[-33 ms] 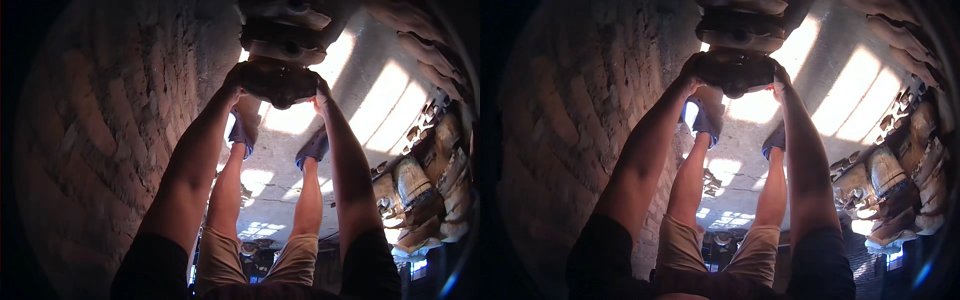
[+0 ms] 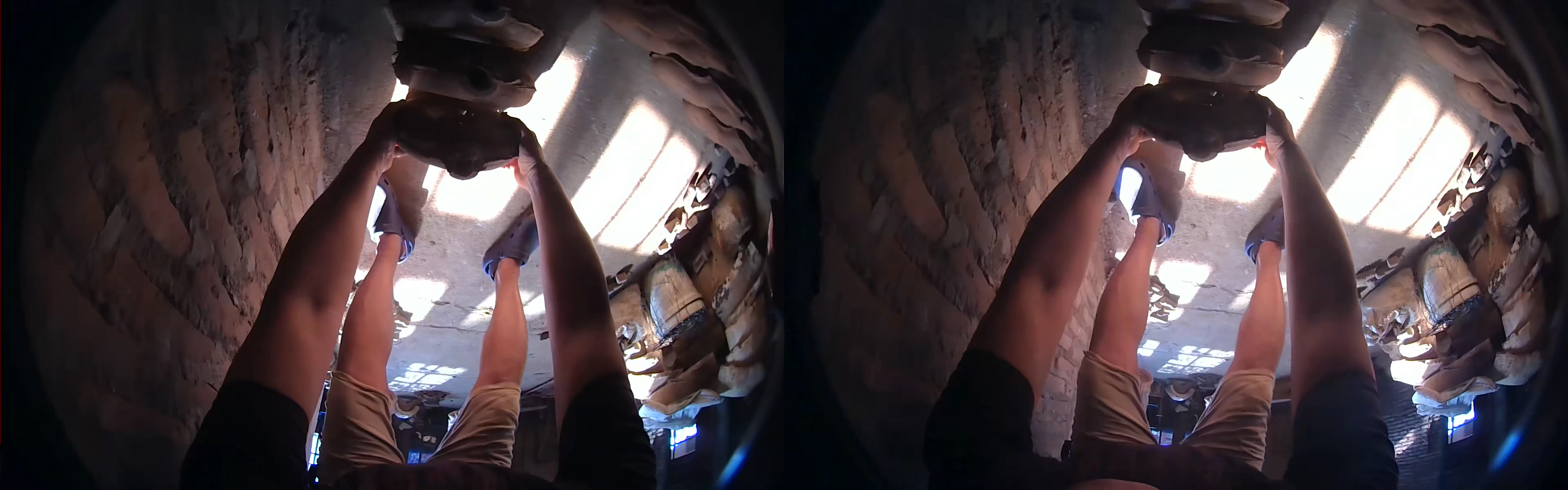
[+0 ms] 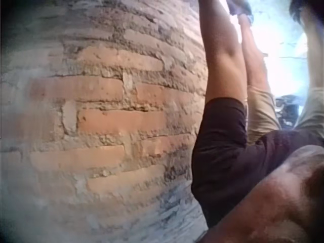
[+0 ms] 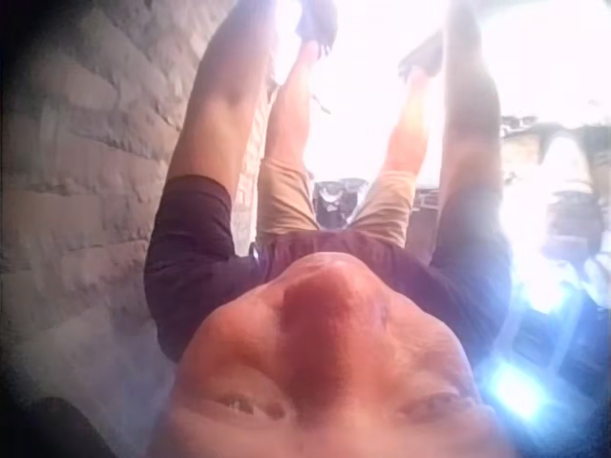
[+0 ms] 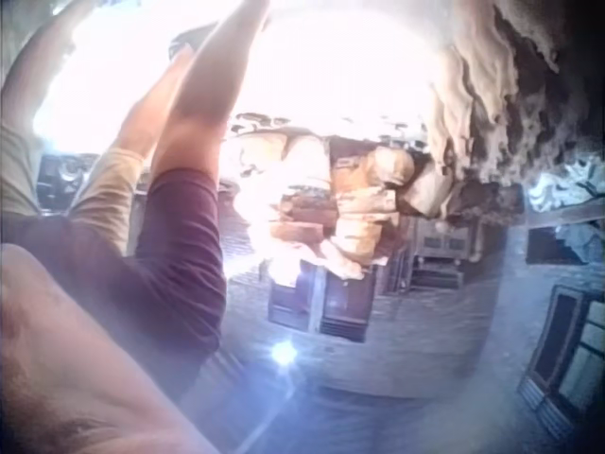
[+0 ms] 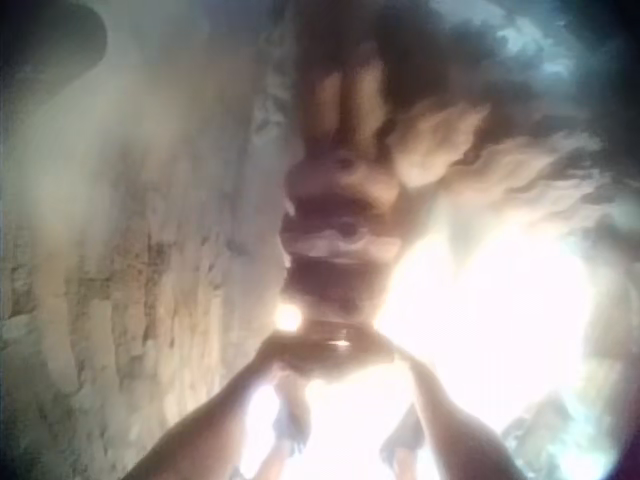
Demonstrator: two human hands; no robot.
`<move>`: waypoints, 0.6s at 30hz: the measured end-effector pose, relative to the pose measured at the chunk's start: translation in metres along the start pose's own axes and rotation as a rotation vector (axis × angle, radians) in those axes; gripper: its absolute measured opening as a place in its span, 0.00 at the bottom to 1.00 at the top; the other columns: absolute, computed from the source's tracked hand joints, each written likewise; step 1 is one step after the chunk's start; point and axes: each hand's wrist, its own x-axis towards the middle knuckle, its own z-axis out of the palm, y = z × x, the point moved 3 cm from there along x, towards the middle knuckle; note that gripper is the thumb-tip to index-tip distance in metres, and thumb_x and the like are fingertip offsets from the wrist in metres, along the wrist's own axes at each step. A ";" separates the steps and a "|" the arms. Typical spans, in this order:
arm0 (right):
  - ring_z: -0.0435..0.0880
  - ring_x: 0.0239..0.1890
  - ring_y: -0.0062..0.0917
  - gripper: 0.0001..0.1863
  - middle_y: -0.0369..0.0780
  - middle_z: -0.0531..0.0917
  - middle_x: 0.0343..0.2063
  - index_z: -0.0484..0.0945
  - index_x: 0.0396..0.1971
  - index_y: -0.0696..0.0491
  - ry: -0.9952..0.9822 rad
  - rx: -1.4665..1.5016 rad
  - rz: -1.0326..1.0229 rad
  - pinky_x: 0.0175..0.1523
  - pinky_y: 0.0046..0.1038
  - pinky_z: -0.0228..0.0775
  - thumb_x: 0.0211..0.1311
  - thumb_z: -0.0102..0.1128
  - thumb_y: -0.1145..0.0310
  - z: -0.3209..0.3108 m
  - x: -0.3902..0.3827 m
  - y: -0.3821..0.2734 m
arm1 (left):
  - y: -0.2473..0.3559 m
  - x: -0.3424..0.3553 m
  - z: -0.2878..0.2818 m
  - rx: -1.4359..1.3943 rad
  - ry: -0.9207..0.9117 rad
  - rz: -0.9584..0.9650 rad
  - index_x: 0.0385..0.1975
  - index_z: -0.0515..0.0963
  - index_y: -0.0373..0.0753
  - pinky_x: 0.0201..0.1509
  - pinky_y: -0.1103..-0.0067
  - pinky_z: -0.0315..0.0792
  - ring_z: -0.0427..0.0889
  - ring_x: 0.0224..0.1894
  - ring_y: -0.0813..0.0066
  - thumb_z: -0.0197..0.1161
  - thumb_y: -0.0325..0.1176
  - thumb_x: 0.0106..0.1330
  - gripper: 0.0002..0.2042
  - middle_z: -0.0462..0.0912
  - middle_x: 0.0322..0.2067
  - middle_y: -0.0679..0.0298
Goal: The person shapes a ring of clay on a wheel by hand and with a tool, then removes it and cleans the mold.
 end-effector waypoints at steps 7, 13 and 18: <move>0.74 0.19 0.12 0.20 0.26 0.84 0.26 0.83 0.48 0.39 0.089 0.010 0.013 0.21 0.20 0.59 0.72 0.56 0.40 0.011 -0.010 -0.008 | 0.004 -0.015 0.007 -0.003 0.060 -0.088 0.57 0.79 0.42 0.45 0.70 0.86 0.88 0.43 0.75 0.65 0.50 0.67 0.24 0.87 0.44 0.63; 0.81 0.26 0.18 0.30 0.32 0.88 0.36 0.79 0.57 0.41 0.059 -0.047 0.046 0.26 0.25 0.70 0.69 0.55 0.34 -0.001 -0.002 -0.006 | 0.022 -0.026 0.017 0.065 0.057 -0.133 0.68 0.70 0.52 0.55 0.55 0.81 0.83 0.56 0.63 0.61 0.57 0.70 0.30 0.81 0.57 0.60; 0.85 0.54 0.39 0.42 0.43 0.77 0.66 0.63 0.75 0.44 0.217 -0.061 0.095 0.51 0.45 0.84 0.69 0.54 0.33 -0.040 -0.011 0.004 | -0.004 -0.020 -0.033 0.232 0.372 0.003 0.65 0.72 0.43 0.36 0.63 0.85 0.86 0.45 0.58 0.57 0.68 0.68 0.37 0.82 0.51 0.52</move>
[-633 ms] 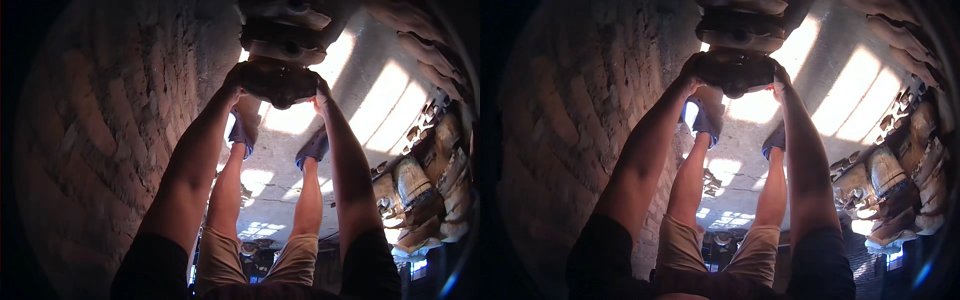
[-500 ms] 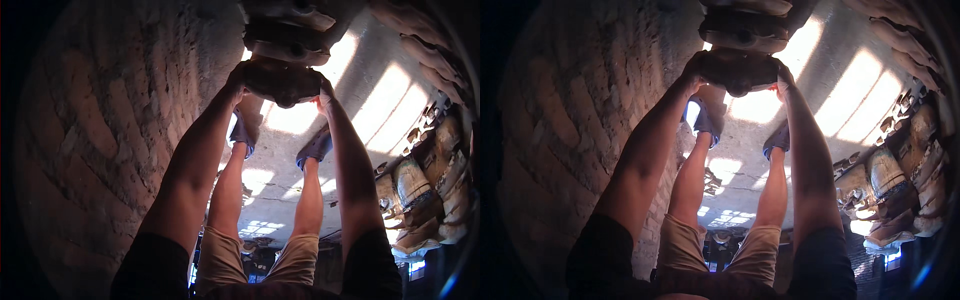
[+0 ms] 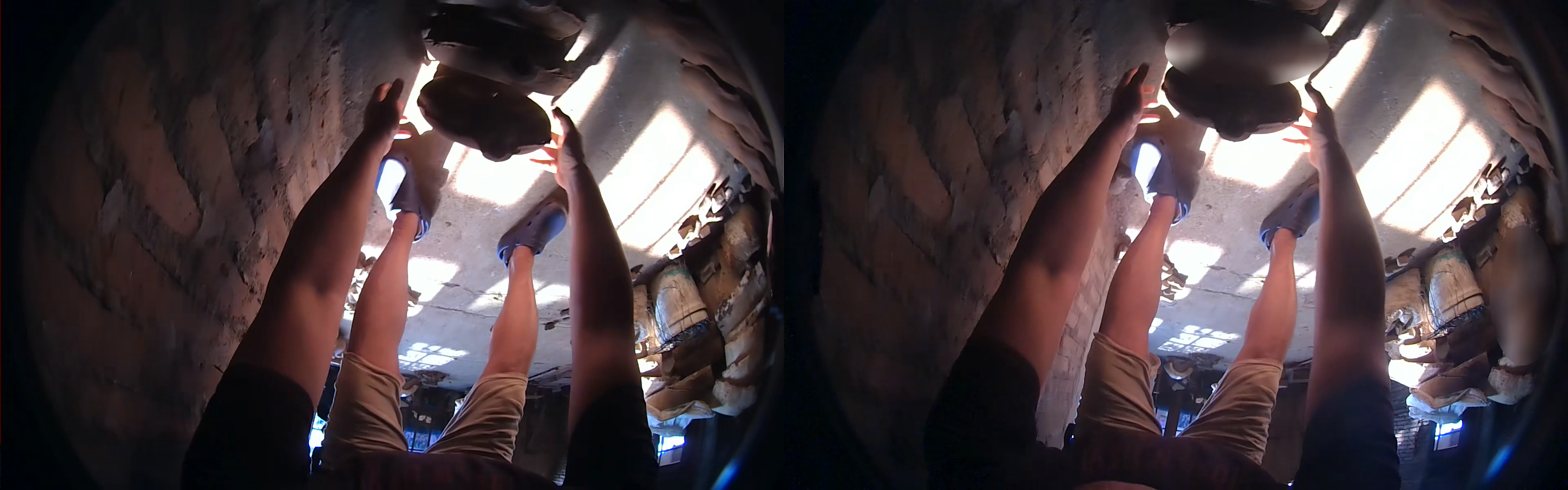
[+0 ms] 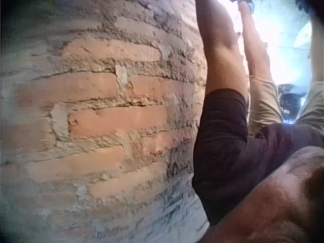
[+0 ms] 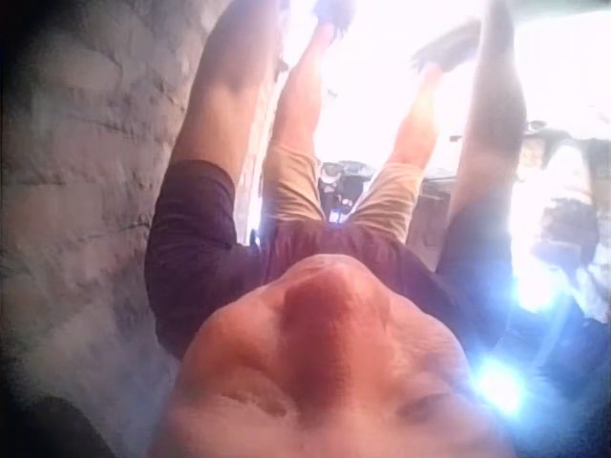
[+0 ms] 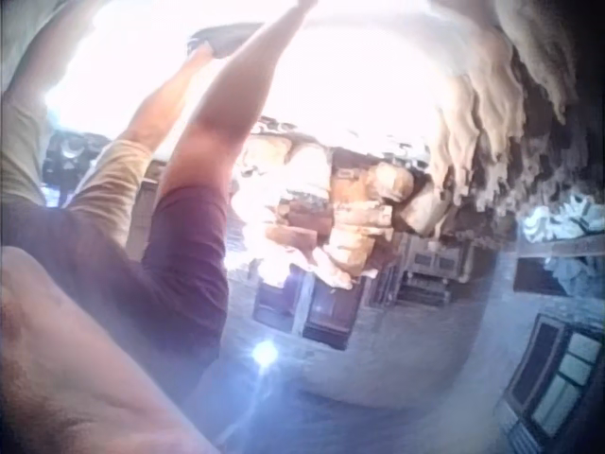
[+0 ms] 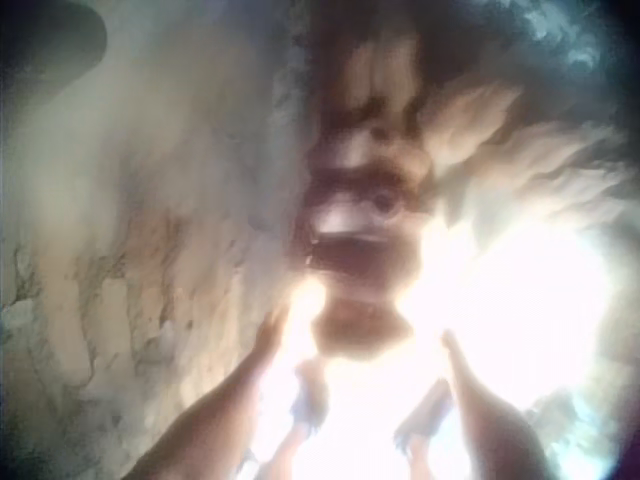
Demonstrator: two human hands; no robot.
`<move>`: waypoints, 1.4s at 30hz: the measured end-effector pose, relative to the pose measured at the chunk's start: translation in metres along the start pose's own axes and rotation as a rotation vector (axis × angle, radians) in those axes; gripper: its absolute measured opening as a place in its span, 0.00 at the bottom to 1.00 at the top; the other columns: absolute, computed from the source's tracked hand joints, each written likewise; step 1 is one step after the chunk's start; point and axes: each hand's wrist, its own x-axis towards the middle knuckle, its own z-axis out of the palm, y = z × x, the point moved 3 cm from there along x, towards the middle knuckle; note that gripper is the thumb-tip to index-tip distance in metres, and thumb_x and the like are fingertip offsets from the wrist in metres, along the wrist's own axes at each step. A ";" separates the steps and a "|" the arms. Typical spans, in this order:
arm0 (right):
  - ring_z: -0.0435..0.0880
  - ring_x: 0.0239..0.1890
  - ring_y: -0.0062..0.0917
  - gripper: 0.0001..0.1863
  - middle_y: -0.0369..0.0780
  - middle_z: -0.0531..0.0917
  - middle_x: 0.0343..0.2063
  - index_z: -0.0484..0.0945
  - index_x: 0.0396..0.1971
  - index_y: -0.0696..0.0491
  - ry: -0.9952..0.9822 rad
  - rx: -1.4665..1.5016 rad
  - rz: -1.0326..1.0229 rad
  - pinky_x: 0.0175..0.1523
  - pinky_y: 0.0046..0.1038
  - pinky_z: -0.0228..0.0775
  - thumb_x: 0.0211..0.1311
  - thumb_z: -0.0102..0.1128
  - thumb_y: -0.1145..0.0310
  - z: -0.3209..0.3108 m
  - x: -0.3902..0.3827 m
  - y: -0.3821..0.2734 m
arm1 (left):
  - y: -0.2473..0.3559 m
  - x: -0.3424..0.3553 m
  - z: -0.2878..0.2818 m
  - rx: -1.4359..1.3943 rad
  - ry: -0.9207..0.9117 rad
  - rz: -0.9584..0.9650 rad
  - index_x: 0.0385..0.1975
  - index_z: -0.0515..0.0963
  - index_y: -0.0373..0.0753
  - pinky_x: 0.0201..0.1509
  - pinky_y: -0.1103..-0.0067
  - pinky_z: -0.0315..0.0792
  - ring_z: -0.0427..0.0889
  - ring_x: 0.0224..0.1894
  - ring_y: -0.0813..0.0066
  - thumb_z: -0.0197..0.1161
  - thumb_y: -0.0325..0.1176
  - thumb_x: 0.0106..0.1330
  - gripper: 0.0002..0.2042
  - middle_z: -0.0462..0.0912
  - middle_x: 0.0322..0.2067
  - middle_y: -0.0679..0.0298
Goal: The person shapes a ring of clay on a wheel by hand and with a tool, then removes it and cleans the mold.
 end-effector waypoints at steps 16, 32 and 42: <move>0.86 0.34 0.23 0.27 0.38 0.86 0.45 0.76 0.64 0.49 0.120 -0.434 0.264 0.33 0.31 0.77 0.67 0.67 0.60 -0.083 -0.074 0.234 | -0.277 -0.038 -0.084 1.224 0.062 -0.144 0.69 0.68 0.39 0.66 0.58 0.75 0.74 0.66 0.44 0.50 0.33 0.74 0.23 0.71 0.68 0.47; 0.84 0.35 0.22 0.25 0.40 0.85 0.42 0.76 0.62 0.56 -0.011 -0.143 0.204 0.34 0.24 0.75 0.68 0.68 0.64 -0.003 -0.102 0.222 | -0.318 -0.056 -0.128 1.142 -0.059 0.006 0.66 0.72 0.47 0.61 0.56 0.76 0.82 0.60 0.48 0.63 0.43 0.71 0.25 0.80 0.59 0.50; 0.88 0.37 0.25 0.24 0.39 0.85 0.51 0.78 0.62 0.52 0.003 -0.254 0.246 0.35 0.30 0.78 0.70 0.67 0.61 -0.043 -0.114 0.264 | -0.222 -0.039 -0.103 0.580 0.441 0.368 0.63 0.71 0.32 0.65 0.58 0.72 0.76 0.61 0.42 0.62 0.47 0.74 0.27 0.77 0.57 0.39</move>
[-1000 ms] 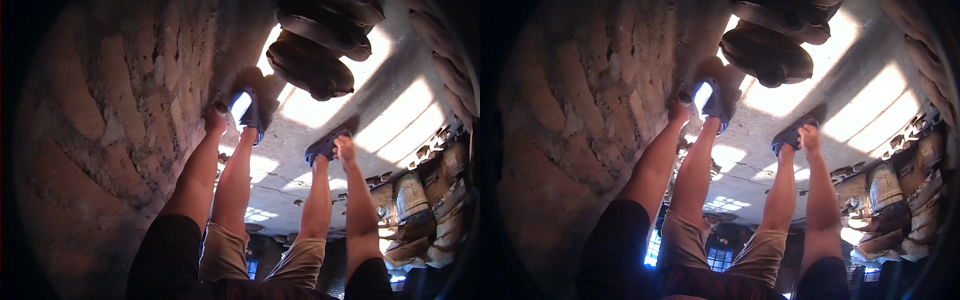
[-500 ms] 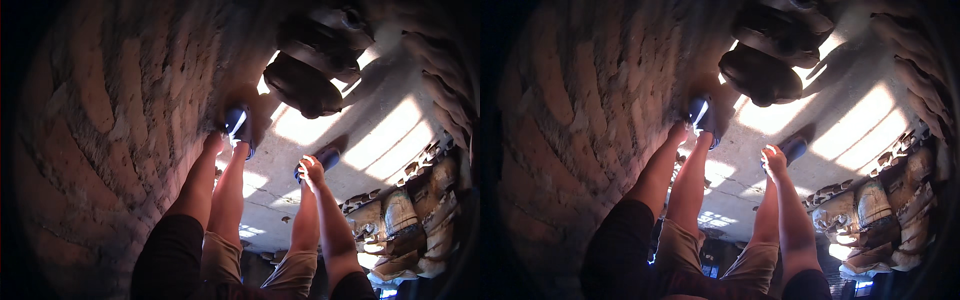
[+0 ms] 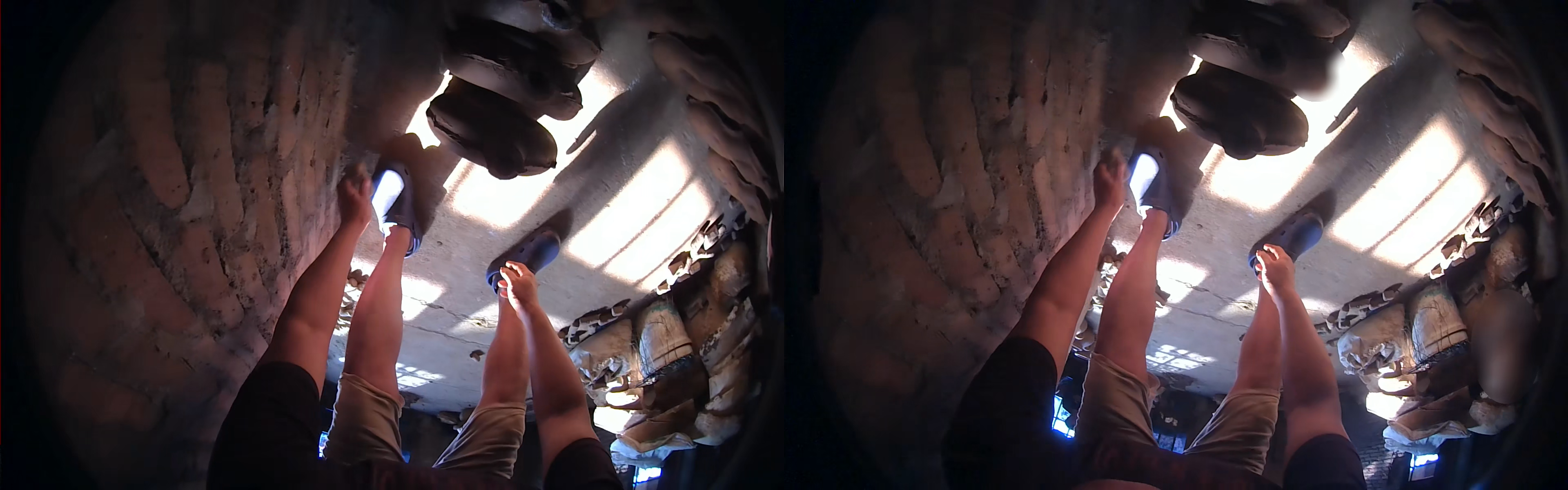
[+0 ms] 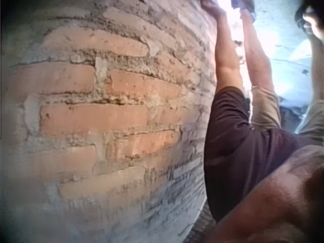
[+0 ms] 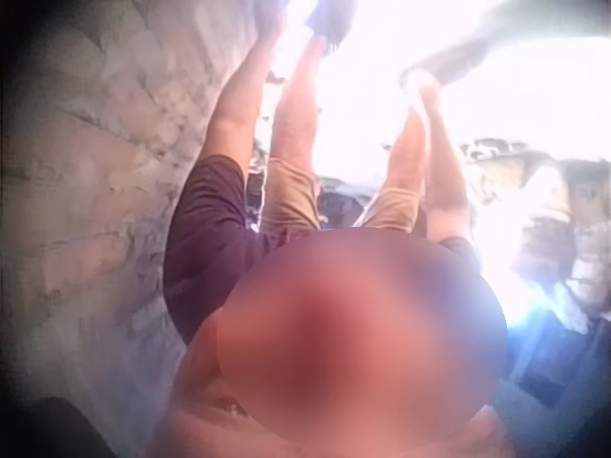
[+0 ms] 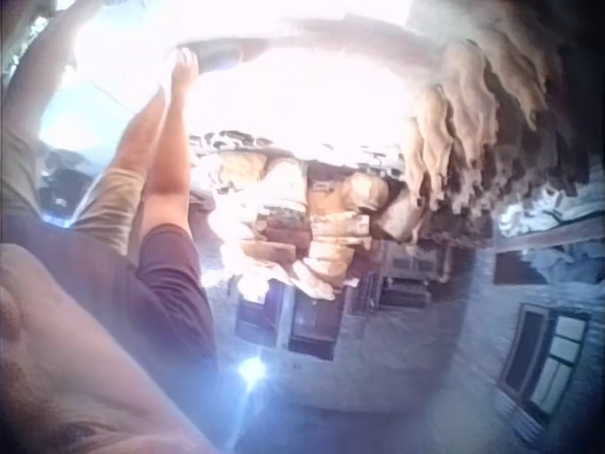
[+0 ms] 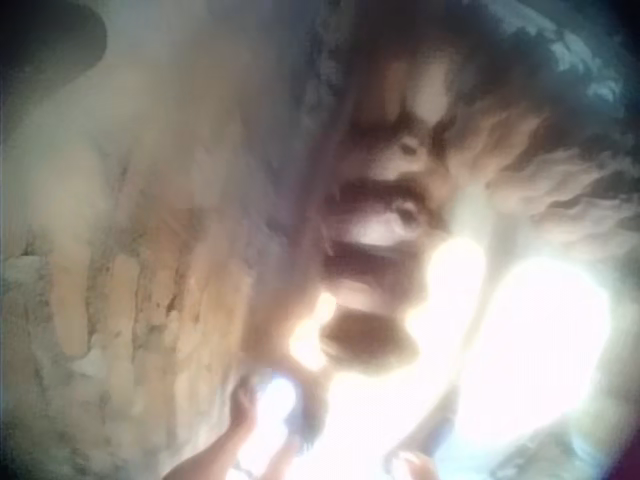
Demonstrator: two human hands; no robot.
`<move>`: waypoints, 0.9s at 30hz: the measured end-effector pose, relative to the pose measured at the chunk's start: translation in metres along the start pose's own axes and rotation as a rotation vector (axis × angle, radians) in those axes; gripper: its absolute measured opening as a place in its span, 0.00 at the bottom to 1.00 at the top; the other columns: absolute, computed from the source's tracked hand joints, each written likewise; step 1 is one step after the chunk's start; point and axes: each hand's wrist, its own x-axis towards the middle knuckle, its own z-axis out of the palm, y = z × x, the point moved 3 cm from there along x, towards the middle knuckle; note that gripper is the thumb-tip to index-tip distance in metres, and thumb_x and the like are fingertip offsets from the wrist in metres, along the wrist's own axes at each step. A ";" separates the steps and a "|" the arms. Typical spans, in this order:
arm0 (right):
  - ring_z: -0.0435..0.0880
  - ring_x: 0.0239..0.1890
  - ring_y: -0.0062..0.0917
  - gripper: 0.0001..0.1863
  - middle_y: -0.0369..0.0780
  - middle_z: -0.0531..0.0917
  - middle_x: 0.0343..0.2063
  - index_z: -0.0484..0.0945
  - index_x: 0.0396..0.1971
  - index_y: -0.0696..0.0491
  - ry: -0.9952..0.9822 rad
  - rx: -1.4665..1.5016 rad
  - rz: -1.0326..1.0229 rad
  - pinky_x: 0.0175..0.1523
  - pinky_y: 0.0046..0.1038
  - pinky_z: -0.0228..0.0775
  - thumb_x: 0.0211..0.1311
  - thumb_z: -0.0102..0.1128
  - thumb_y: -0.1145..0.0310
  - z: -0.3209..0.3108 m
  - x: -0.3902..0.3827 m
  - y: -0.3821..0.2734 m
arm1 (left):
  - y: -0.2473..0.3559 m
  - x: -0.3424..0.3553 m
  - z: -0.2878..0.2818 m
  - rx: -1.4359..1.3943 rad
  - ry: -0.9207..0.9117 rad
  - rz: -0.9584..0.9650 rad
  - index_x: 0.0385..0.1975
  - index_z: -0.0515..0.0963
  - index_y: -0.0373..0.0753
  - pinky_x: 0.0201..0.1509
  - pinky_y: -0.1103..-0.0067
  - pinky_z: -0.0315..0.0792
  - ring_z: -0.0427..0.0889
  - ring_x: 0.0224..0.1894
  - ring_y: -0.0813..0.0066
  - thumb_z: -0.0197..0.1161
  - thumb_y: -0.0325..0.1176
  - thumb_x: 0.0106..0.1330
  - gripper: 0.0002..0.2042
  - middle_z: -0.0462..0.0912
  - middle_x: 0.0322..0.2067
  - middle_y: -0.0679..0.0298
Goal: The person shapes a ring of clay on a wheel by hand and with a tool, then removes it and cleans the mold.
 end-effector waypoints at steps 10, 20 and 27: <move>0.87 0.40 0.27 0.23 0.39 0.85 0.50 0.77 0.61 0.53 -0.001 0.093 -0.022 0.41 0.33 0.79 0.70 0.66 0.60 0.014 -0.012 -0.002 | 0.194 0.122 0.029 0.016 0.180 0.520 0.58 0.74 0.35 0.58 0.53 0.72 0.76 0.53 0.42 0.70 0.40 0.67 0.24 0.77 0.49 0.45; 0.85 0.34 0.27 0.24 0.41 0.85 0.35 0.81 0.56 0.55 -0.035 0.149 -0.325 0.33 0.32 0.77 0.64 0.71 0.58 0.011 0.029 0.048 | 0.119 0.218 0.042 -0.714 -0.743 0.095 0.70 0.69 0.44 0.52 0.59 0.82 0.83 0.56 0.61 0.45 0.45 0.83 0.22 0.78 0.62 0.59; 0.86 0.34 0.30 0.24 0.44 0.87 0.37 0.82 0.56 0.58 0.246 -0.091 -0.242 0.38 0.31 0.75 0.65 0.68 0.60 -0.049 0.039 0.116 | 0.196 0.105 0.077 -0.630 -0.598 -0.223 0.83 0.43 0.48 0.82 0.55 0.43 0.45 0.83 0.57 0.45 0.65 0.78 0.42 0.47 0.82 0.53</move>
